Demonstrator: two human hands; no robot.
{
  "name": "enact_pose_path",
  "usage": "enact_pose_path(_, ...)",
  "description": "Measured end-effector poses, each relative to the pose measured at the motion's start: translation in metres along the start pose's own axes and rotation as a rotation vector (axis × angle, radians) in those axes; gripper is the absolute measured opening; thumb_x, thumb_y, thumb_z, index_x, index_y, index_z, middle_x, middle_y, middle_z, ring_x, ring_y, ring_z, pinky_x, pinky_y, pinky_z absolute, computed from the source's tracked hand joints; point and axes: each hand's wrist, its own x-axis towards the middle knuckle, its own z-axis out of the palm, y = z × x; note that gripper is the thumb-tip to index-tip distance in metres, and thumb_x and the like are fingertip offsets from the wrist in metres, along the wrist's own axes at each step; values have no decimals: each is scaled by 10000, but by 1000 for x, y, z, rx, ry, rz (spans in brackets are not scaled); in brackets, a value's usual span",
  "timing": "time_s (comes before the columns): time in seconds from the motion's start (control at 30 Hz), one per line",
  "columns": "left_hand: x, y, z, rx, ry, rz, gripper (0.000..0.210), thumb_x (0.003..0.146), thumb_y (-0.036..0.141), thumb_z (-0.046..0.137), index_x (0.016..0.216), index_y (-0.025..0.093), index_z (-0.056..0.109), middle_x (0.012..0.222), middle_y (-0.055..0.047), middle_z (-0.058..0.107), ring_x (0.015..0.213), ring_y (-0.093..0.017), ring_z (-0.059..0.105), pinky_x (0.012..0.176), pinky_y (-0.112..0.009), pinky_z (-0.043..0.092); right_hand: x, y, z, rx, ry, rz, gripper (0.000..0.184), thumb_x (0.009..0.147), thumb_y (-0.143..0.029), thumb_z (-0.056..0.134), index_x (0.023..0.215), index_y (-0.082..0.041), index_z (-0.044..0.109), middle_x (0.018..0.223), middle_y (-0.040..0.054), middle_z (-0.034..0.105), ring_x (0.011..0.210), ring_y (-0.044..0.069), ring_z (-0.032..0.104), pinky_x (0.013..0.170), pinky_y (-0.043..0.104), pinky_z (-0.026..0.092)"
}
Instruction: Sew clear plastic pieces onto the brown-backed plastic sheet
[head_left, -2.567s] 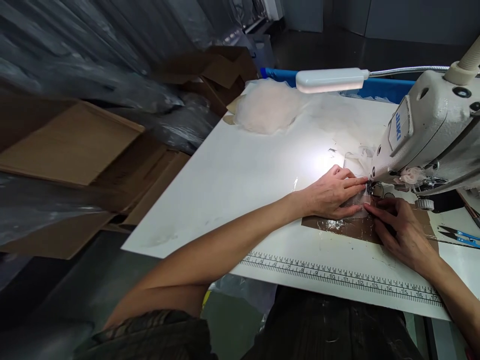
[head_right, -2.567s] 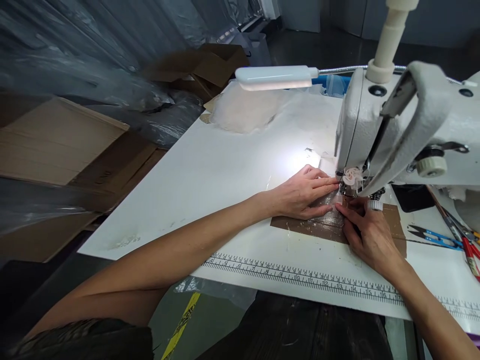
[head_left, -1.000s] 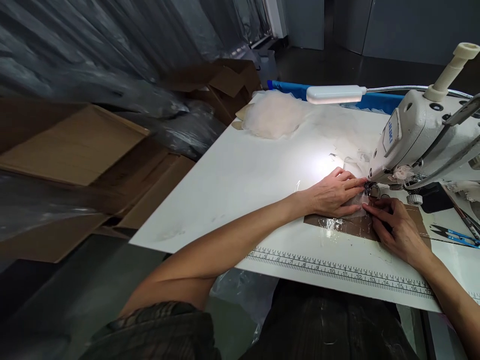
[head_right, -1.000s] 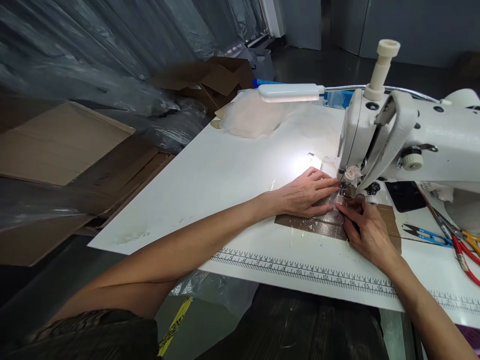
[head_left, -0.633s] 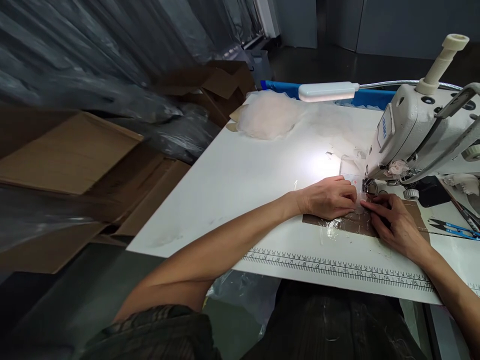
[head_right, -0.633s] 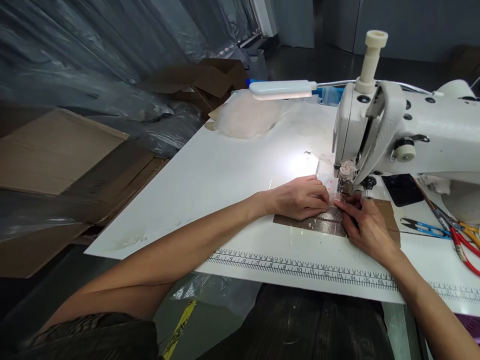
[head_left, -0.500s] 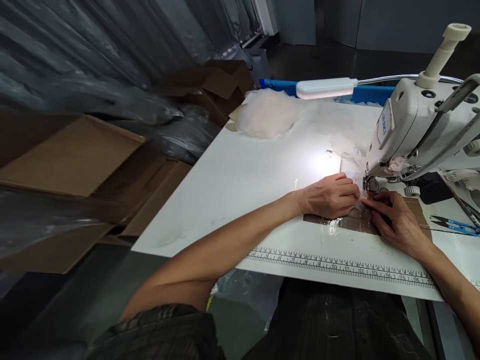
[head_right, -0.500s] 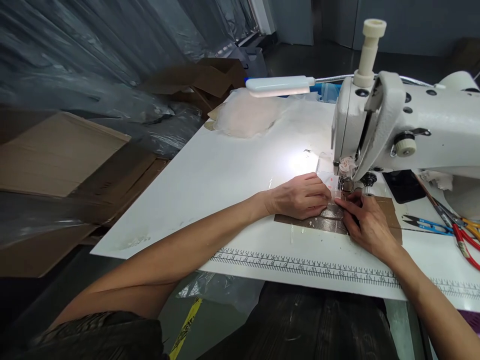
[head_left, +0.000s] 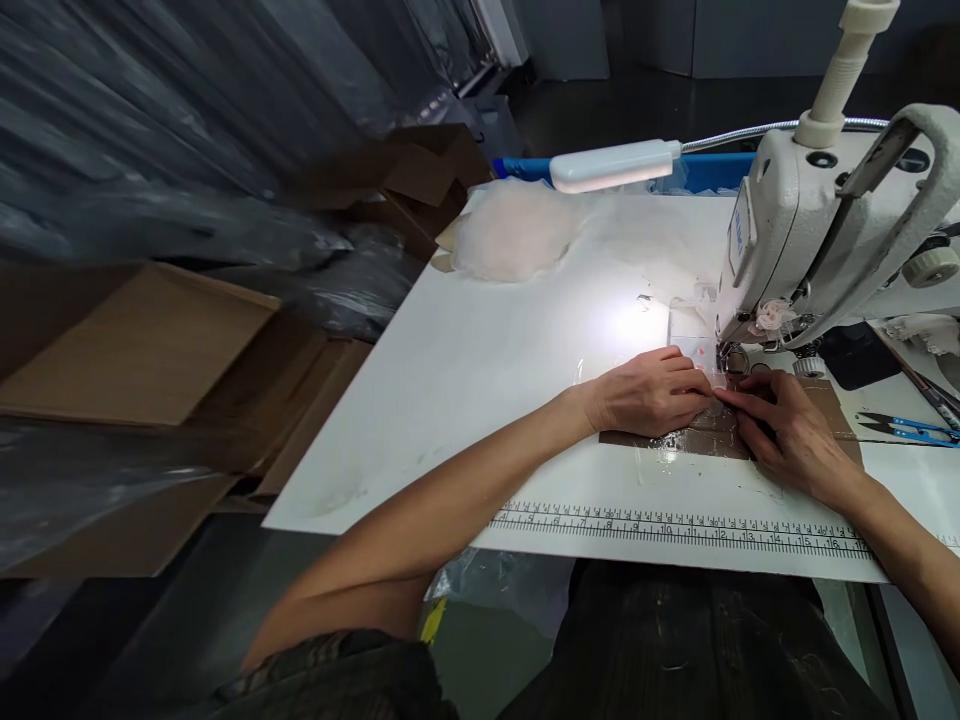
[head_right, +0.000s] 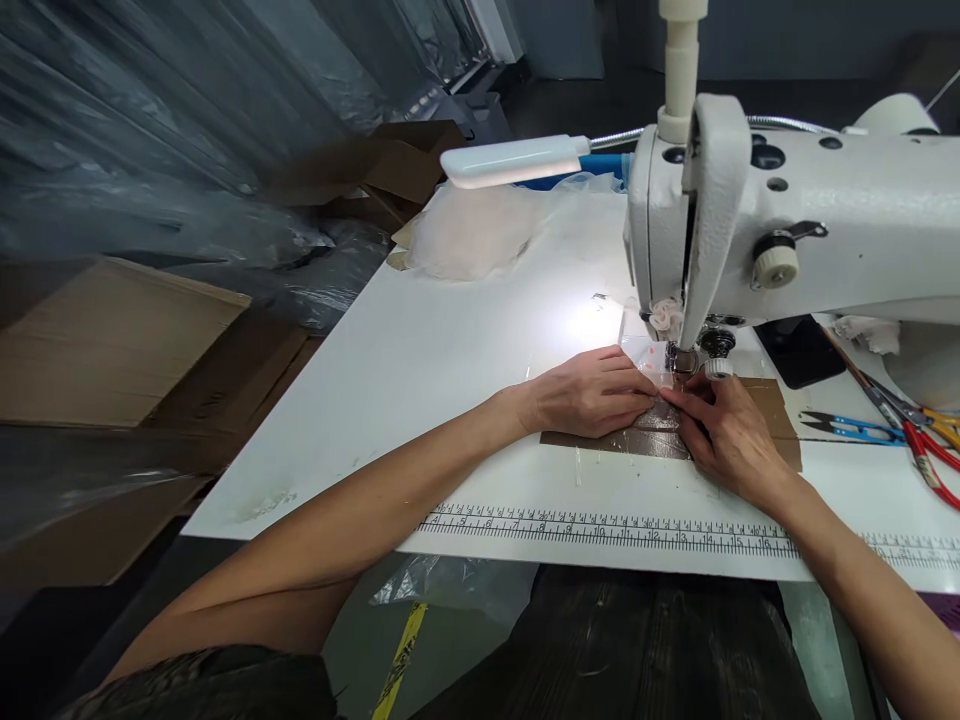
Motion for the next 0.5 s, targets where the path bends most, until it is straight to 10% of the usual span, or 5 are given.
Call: enact_pose_path(0.5, 5, 6, -12, 1, -142, 54, 233, 884, 284, 475, 933, 218, 693, 979, -63, 708, 790, -194, 590, 775, -367, 423, 0, -5, -3, -57, -51, 29, 388, 945, -243, 451, 1261, -216, 674, 1081, 141, 607, 963, 264, 588, 793, 449, 570)
